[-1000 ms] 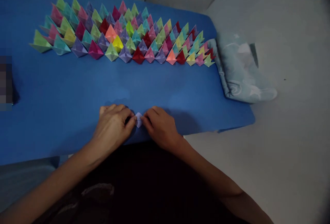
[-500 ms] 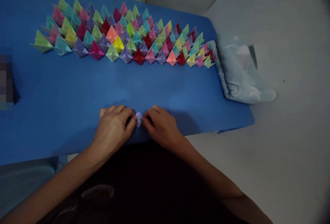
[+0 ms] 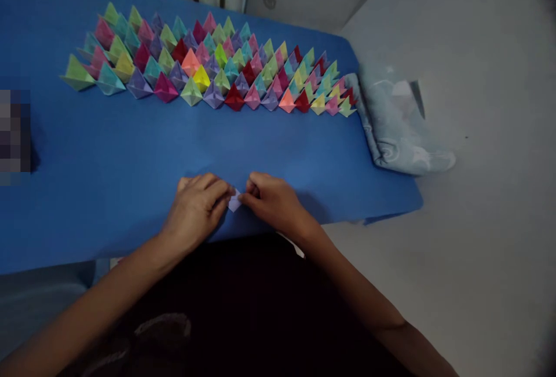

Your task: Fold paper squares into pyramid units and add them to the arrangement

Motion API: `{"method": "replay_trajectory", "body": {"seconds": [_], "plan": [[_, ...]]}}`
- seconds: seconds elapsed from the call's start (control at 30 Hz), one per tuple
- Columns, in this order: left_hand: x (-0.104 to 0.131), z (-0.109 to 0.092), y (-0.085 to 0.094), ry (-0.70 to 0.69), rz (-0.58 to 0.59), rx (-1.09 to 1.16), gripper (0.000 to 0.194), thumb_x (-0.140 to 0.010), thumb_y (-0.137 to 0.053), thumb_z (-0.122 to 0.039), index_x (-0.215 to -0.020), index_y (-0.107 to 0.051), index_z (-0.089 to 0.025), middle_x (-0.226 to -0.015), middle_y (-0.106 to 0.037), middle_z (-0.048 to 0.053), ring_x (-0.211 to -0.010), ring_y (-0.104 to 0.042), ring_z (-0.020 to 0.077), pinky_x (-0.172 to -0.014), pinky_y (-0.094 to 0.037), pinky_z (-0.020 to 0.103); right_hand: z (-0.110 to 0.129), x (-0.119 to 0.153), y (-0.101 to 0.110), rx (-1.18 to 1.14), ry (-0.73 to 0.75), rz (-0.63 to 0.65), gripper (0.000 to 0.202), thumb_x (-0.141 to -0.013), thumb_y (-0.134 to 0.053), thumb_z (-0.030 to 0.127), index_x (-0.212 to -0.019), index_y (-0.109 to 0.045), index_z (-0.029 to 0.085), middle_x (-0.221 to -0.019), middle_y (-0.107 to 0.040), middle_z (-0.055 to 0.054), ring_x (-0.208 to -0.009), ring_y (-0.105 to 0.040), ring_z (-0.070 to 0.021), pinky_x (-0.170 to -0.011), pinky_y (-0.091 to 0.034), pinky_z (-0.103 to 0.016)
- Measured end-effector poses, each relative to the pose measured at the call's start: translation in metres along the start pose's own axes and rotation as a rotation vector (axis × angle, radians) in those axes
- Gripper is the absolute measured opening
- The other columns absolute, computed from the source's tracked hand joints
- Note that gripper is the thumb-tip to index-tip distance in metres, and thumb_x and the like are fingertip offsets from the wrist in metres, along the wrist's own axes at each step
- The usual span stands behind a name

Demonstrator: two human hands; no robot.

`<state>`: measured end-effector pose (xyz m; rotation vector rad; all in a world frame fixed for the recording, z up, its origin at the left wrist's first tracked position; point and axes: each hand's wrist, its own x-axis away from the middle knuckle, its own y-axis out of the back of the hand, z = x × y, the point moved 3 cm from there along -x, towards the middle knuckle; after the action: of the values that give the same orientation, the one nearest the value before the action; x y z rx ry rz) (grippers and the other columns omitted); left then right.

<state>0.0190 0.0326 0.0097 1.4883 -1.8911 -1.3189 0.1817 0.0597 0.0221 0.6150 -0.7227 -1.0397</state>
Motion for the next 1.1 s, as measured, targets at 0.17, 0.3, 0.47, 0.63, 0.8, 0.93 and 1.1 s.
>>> {"method": "replay_trajectory", "body": {"seconds": [0.17,0.3,0.47,0.63,0.8,0.93,1.1], "plan": [[0.012,-0.004,0.004,-0.35,-0.118,-0.136,0.026,-0.101,-0.044,-0.017,-0.107,-0.07,-0.016,-0.101,-0.074,0.008,-0.083,-0.062,0.0199,-0.074,-0.043,0.035,0.001,-0.006,0.004,-0.052,0.049,0.034,0.021,-0.084,-0.063,0.018,-0.068,-0.05,0.018,-0.066,-0.051,0.005,-0.065,-0.043,-0.0093,-0.063,-0.028,-0.024],[0.021,-0.003,0.009,-0.436,-0.101,-0.246,0.03,-0.101,-0.042,-0.012,-0.119,-0.066,-0.012,-0.107,-0.074,0.011,-0.089,-0.064,0.0216,-0.078,-0.046,0.037,0.003,-0.008,0.007,-0.035,0.047,0.065,0.018,-0.082,-0.062,0.017,-0.067,-0.052,0.018,-0.064,-0.051,0.006,-0.063,-0.041,-0.0089,-0.062,-0.027,-0.024],[0.026,-0.001,0.008,-0.372,-0.089,-0.302,0.031,-0.101,-0.042,-0.012,-0.123,-0.063,-0.011,-0.113,-0.074,0.011,-0.097,-0.065,0.026,-0.08,-0.046,0.041,0.003,-0.01,0.008,-0.011,0.038,0.083,0.02,-0.082,-0.063,0.019,-0.065,-0.052,0.018,-0.061,-0.049,0.006,-0.061,-0.039,-0.0084,-0.06,-0.026,-0.024],[0.033,0.002,0.006,-0.372,-0.065,-0.287,0.033,-0.098,-0.043,-0.009,-0.124,-0.064,-0.011,-0.116,-0.073,0.013,-0.101,-0.066,0.0277,-0.084,-0.046,0.043,0.001,-0.01,0.008,-0.02,0.029,0.097,0.022,-0.083,-0.064,0.021,-0.065,-0.052,0.018,-0.061,-0.05,0.006,-0.062,-0.04,-0.0089,-0.06,-0.026,-0.024],[0.038,0.004,0.005,-0.349,-0.062,-0.281,0.035,-0.098,-0.044,-0.009,-0.126,-0.064,-0.014,-0.117,-0.073,0.012,-0.105,-0.066,0.0272,-0.089,-0.046,0.043,0.0,-0.011,0.008,-0.037,0.028,0.091,0.022,-0.082,-0.064,0.021,-0.065,-0.051,0.018,-0.062,-0.05,0.006,-0.063,-0.041,-0.009,-0.061,-0.027,-0.024],[0.037,-0.001,0.006,-0.34,-0.037,-0.306,0.037,-0.097,-0.041,-0.008,-0.126,-0.064,-0.011,-0.119,-0.072,0.014,-0.107,-0.064,0.0293,-0.088,-0.046,0.045,0.001,-0.011,0.008,-0.017,0.02,0.114,0.021,-0.083,-0.064,0.021,-0.065,-0.053,0.018,-0.061,-0.05,0.006,-0.061,-0.039,-0.0086,-0.06,-0.026,-0.024],[0.038,-0.008,0.007,-0.346,-0.042,-0.395,0.04,-0.095,-0.037,-0.004,-0.123,-0.065,-0.009,-0.118,-0.072,0.015,-0.106,-0.064,0.0298,-0.089,-0.044,0.044,0.003,-0.009,0.01,0.013,-0.005,0.122,0.017,-0.084,-0.061,0.022,-0.069,-0.055,0.018,-0.064,-0.054,0.005,-0.061,-0.041,-0.0084,-0.059,-0.026,-0.024]]}}
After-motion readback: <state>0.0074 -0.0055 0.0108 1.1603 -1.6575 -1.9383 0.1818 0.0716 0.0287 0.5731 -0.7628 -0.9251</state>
